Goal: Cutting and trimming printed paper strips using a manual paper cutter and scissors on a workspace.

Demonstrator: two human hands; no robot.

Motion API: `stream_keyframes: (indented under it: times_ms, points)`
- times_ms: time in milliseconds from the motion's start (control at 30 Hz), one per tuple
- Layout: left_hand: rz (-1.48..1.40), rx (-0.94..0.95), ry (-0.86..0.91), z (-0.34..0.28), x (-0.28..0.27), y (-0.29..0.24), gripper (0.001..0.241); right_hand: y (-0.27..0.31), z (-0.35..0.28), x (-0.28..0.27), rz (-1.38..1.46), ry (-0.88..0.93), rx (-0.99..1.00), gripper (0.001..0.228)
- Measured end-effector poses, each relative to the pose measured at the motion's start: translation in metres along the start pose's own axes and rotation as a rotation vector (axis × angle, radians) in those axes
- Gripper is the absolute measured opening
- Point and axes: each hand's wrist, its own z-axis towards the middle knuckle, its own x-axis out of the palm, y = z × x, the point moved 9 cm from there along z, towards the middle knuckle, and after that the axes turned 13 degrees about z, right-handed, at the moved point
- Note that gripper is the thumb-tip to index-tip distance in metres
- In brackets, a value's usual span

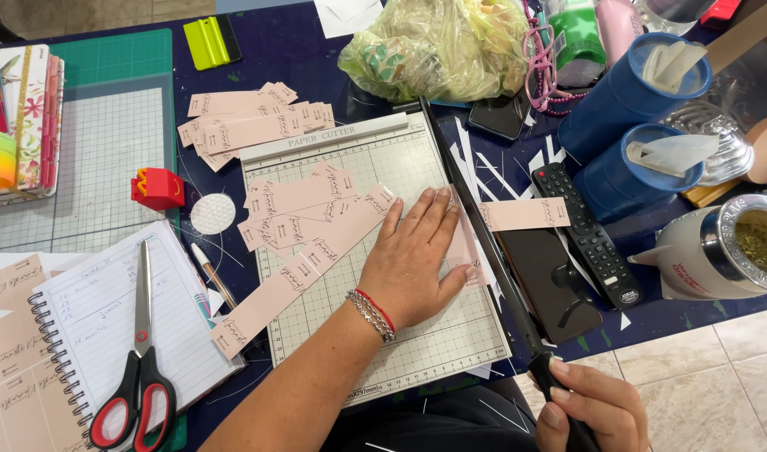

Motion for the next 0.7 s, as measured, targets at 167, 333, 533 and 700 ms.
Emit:
stream_keyframes:
  times_ms: [167,333,533,700]
  points:
    - [-0.003,-0.013,-0.054,0.001,-0.003,0.0,0.077,-0.037,-0.021,0.003,0.083,0.119,-0.297,0.008]
    - [-0.007,-0.003,-0.015,0.0,0.003,-0.001,0.078,-0.081,-0.047,0.002,0.154,0.144,-0.424,0.014]
    - [0.02,0.041,0.001,-0.004,-0.01,-0.003,0.082,-0.057,-0.013,0.011,-0.001,0.512,-0.475,0.048]
    - [-0.026,0.147,0.357,-0.04,-0.026,-0.037,0.101,-0.055,0.068,0.034,-0.253,0.623,-0.495,0.052]
